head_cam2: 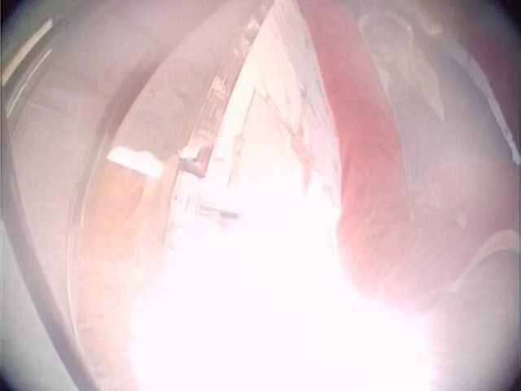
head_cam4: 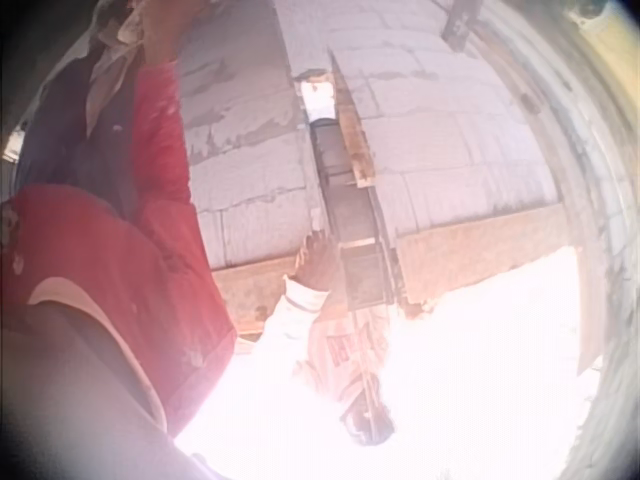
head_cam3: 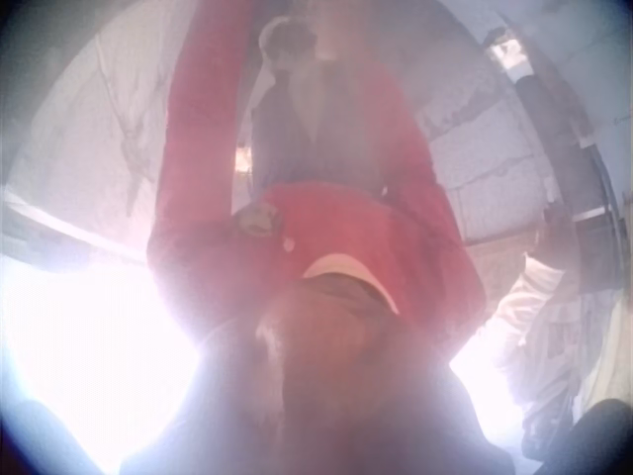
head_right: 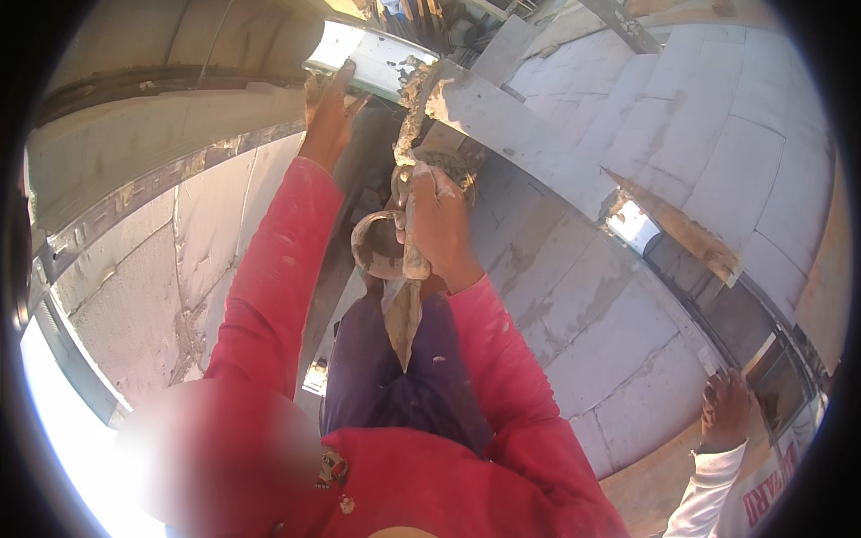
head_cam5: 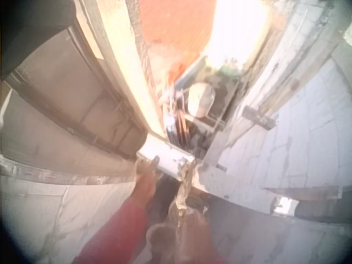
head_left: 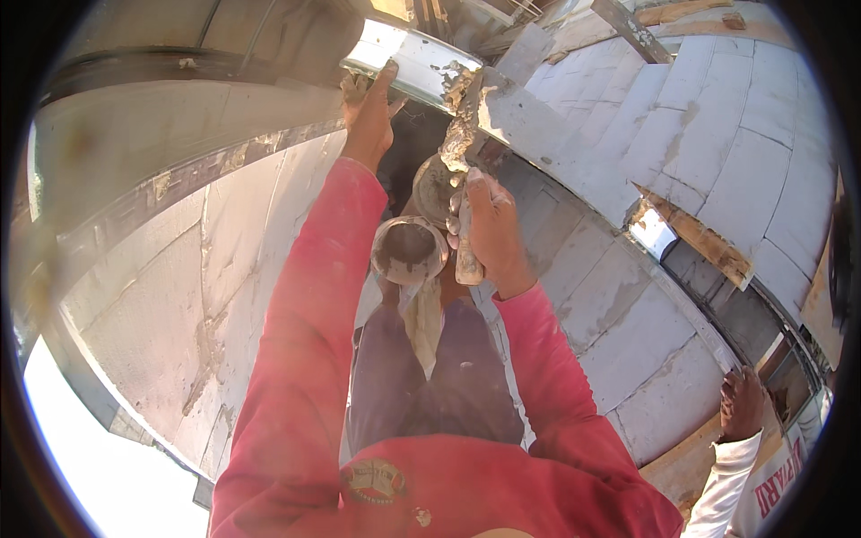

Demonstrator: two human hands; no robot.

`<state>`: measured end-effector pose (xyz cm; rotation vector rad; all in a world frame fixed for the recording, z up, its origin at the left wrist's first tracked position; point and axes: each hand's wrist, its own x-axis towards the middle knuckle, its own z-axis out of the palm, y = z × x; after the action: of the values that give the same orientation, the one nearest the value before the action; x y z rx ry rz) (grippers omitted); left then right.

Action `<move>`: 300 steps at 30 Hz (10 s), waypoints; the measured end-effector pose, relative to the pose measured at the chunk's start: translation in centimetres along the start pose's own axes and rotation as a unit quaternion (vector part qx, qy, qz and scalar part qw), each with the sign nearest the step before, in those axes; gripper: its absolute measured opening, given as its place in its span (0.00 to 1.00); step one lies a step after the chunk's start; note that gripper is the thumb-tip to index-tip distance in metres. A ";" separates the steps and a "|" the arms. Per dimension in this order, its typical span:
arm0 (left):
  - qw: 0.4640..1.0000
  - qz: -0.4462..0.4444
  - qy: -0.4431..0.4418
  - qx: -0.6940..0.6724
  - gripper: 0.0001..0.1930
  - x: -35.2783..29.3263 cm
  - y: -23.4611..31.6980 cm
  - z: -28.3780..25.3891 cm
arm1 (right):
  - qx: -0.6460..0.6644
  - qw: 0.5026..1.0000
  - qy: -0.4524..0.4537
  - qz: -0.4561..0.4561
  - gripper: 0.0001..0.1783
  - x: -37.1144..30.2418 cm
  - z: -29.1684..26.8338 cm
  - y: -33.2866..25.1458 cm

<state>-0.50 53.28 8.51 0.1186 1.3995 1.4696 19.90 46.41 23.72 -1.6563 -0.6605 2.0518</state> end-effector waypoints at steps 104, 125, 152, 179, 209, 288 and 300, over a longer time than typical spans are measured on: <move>0.991 -0.082 0.012 0.104 0.50 1.9 2.0 -0.8 | 0.068 0.996 -0.059 -0.007 0.24 -0.1 -2.0 -0.5; 0.992 -0.080 0.009 0.097 0.40 1.6 1.8 -0.3 | 0.058 0.997 -0.052 -0.001 0.25 -0.2 -2.1 -0.2; 0.994 -0.070 0.016 0.084 0.53 1.2 2.1 0.2 | 0.030 0.997 -0.064 -0.017 0.23 -0.7 -2.3 -1.4; 0.994 -0.066 0.009 0.081 0.57 0.3 2.6 0.4 | 0.036 0.997 -0.073 0.011 0.24 -0.7 -2.2 -1.2; 0.987 -0.037 -0.120 0.099 0.41 -4.9 -0.1 -6.9 | -0.244 0.969 0.022 -0.014 0.20 -11.5 -5.6 18.9; 0.796 0.544 -0.086 0.250 0.23 -34.7 33.4 -5.8 | -0.465 0.475 0.600 -0.444 0.20 -48.8 -13.3 -0.7; 0.874 0.423 -0.063 0.232 0.28 -26.1 40.9 2.2 | -0.328 0.286 0.680 -0.590 0.25 -55.0 -13.7 -6.5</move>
<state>-11.59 46.14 55.26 1.2466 1.6549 1.7116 44.64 20.33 68.03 -1.4797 -1.2763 -0.9733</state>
